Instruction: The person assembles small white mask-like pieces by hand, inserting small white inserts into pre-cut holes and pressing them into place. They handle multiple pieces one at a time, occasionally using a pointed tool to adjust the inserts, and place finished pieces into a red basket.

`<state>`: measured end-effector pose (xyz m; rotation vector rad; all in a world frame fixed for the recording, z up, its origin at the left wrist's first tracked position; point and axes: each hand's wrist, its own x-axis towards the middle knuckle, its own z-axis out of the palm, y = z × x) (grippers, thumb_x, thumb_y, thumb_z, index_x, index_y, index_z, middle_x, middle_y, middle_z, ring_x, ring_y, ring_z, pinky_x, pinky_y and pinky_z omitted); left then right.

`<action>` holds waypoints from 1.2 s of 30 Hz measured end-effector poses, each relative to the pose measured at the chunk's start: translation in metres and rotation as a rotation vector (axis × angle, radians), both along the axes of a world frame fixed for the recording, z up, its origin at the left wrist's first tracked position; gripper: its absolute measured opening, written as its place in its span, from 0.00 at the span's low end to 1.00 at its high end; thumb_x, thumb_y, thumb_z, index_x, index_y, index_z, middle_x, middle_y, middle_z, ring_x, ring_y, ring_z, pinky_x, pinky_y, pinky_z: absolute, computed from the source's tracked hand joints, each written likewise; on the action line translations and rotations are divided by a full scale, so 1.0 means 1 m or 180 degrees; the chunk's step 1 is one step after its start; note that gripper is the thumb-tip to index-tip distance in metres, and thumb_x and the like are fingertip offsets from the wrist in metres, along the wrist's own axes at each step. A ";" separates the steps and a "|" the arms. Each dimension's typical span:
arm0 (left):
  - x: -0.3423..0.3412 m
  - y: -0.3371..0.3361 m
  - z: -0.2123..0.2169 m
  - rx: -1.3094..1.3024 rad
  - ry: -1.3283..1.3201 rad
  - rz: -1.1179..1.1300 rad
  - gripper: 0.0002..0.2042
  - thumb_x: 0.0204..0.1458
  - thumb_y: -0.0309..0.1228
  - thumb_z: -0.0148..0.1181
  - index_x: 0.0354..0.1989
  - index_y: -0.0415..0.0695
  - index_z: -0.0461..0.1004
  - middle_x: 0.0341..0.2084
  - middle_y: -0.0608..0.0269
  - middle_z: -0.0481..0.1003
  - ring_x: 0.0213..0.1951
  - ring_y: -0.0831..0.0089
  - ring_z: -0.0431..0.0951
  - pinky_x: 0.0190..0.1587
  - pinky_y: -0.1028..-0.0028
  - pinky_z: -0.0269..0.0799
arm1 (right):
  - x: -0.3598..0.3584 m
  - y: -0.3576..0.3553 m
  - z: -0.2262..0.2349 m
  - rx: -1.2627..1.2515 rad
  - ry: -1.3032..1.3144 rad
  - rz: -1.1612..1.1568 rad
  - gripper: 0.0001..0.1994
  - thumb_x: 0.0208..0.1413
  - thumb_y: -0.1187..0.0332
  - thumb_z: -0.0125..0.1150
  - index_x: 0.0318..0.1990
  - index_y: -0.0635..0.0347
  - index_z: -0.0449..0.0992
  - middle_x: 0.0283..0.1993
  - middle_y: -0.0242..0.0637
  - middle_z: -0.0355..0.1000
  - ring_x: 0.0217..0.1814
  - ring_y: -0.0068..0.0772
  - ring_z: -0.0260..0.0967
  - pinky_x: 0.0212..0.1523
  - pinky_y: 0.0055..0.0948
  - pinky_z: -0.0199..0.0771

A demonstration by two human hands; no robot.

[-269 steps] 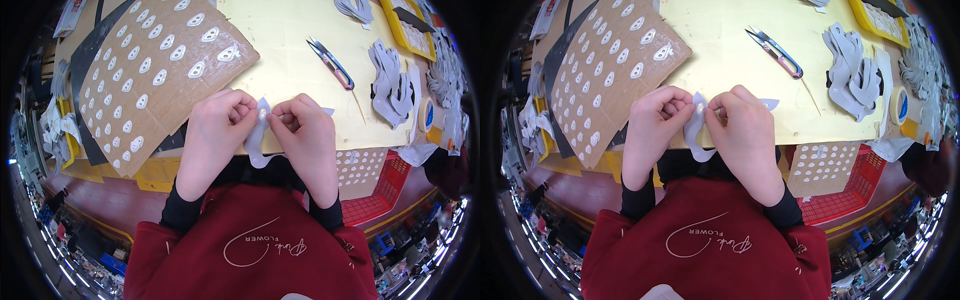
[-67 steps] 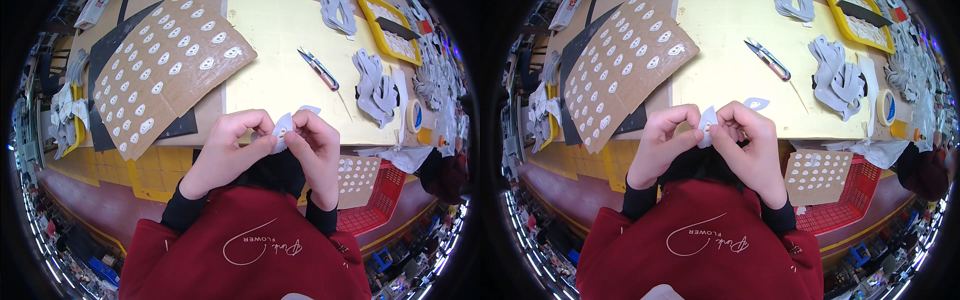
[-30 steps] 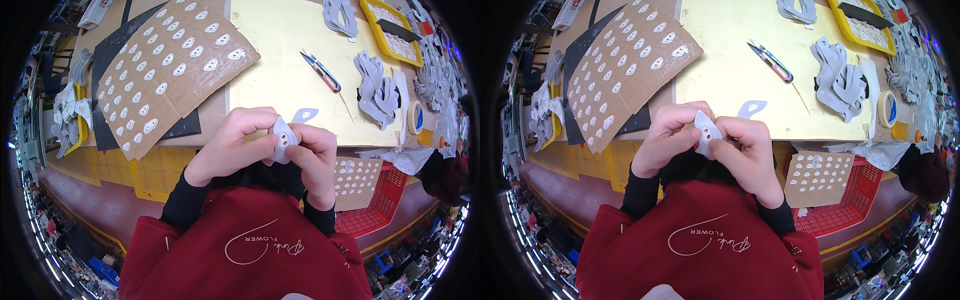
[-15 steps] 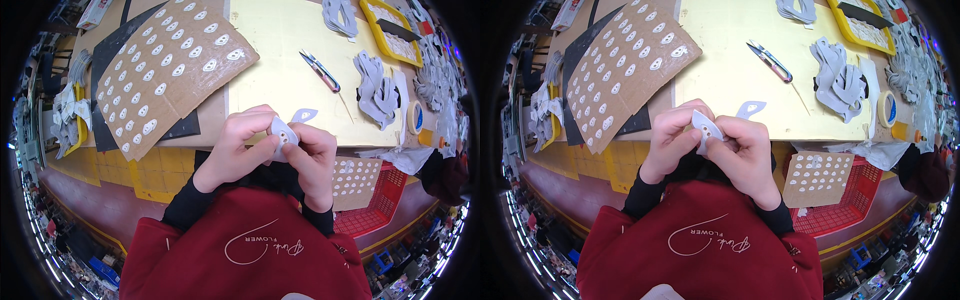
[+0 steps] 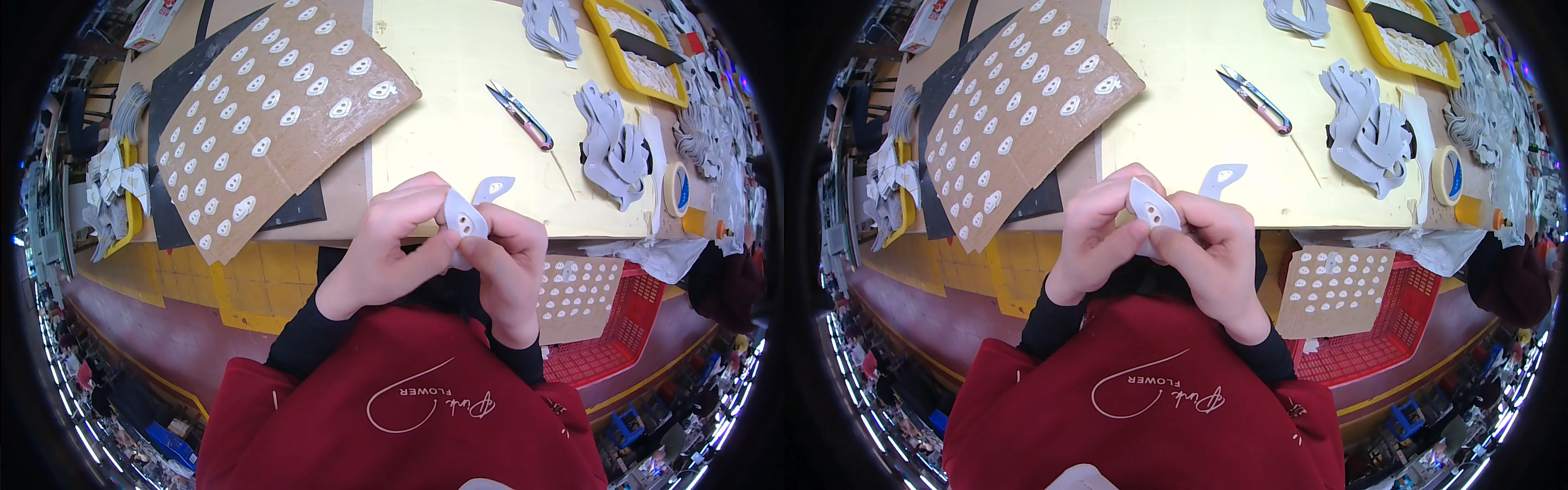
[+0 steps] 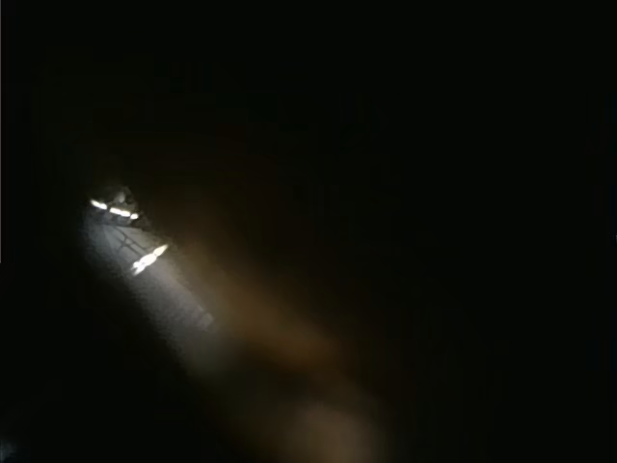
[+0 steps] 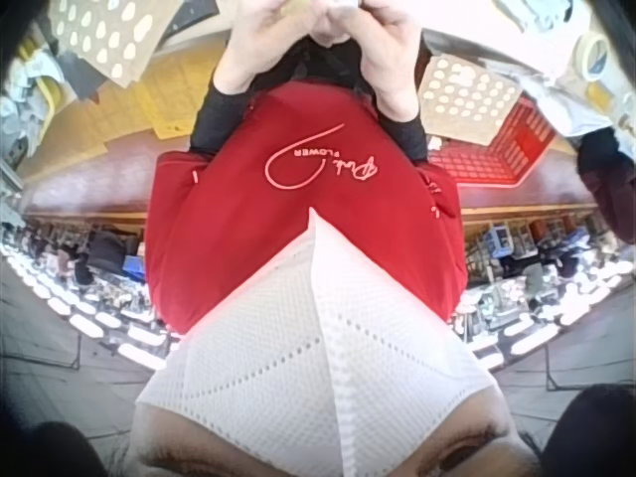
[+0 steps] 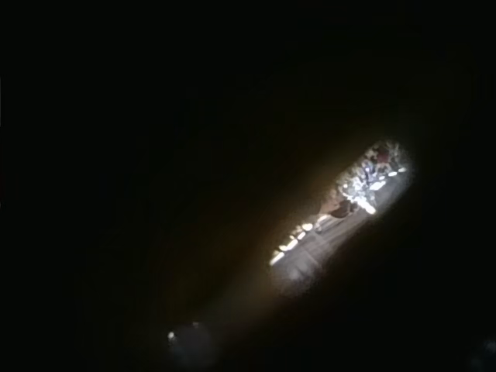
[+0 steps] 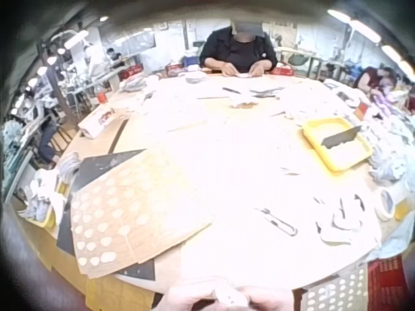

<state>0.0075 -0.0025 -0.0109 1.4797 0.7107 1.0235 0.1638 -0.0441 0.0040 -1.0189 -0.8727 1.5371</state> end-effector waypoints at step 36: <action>-0.009 -0.013 0.012 -0.1560 -0.0364 -0.0582 0.11 0.59 0.33 0.57 0.36 0.34 0.74 0.34 0.67 0.70 0.36 0.80 0.68 0.38 0.78 0.62 | 0.022 0.009 -0.004 -0.0041 0.0247 0.0641 0.07 0.59 0.78 0.54 0.28 0.66 0.74 0.24 0.22 0.67 0.27 0.09 0.57 0.26 0.15 0.55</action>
